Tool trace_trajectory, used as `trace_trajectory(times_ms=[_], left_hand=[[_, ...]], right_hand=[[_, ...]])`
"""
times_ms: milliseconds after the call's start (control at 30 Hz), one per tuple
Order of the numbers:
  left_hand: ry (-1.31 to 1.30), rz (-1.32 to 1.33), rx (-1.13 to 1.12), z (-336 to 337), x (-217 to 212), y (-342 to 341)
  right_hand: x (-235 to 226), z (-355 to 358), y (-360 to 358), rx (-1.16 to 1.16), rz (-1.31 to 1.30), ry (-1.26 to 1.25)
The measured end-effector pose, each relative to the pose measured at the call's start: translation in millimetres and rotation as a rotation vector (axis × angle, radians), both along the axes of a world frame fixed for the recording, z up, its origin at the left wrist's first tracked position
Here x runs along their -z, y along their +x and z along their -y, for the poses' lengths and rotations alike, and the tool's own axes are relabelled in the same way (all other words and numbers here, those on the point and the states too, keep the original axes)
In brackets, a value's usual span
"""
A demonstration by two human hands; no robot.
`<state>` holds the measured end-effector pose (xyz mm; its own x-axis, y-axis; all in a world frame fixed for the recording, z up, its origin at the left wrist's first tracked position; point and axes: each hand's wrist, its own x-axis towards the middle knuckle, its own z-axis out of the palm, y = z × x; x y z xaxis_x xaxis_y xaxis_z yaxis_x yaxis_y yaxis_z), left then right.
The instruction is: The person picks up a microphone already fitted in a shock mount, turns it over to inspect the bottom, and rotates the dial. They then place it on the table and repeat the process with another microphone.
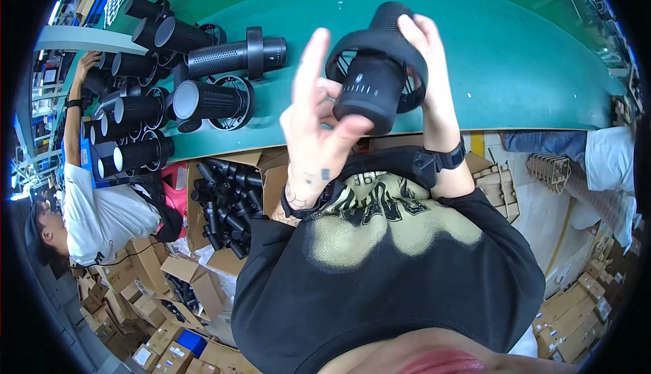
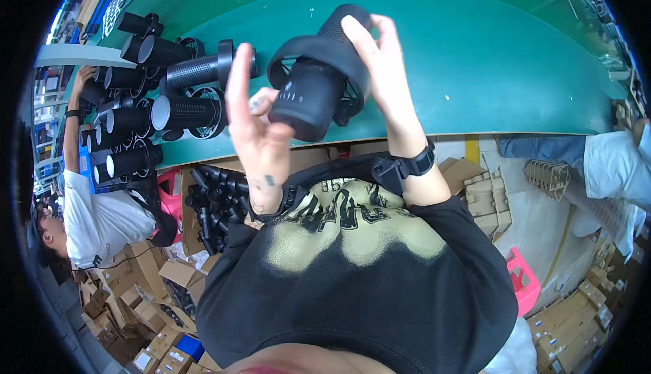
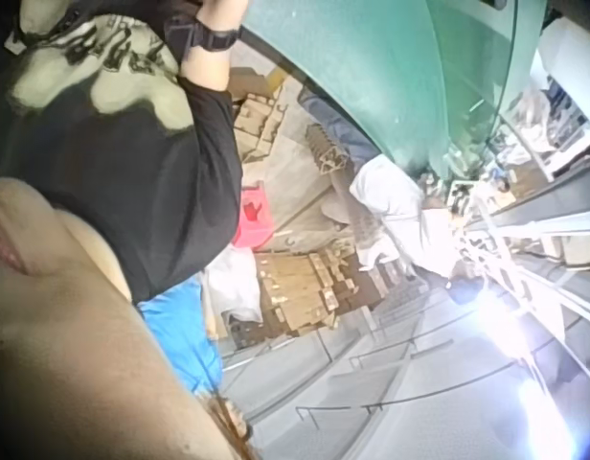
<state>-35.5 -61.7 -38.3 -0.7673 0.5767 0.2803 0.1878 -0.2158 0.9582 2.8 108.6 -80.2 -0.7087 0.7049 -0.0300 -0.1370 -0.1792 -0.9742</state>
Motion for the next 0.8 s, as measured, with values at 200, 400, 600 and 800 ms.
trace_trajectory(times_ms=[200,400,600,800], left_hand=[[-0.122,-0.399,-0.073,-4,-7,-3],[-0.386,-0.634,-0.030,7,-21,-12],[-0.341,-0.587,-0.144,-6,-25,-6],[-0.428,-0.569,-0.244,-10,-25,-3]], right_hand=[[-9,14,3,0.115,-0.066,-0.015],[16,19,-1,-0.025,-0.064,-0.238],[20,26,-10,-0.184,-0.128,-0.436],[11,29,-13,-0.083,-0.141,-0.460]])
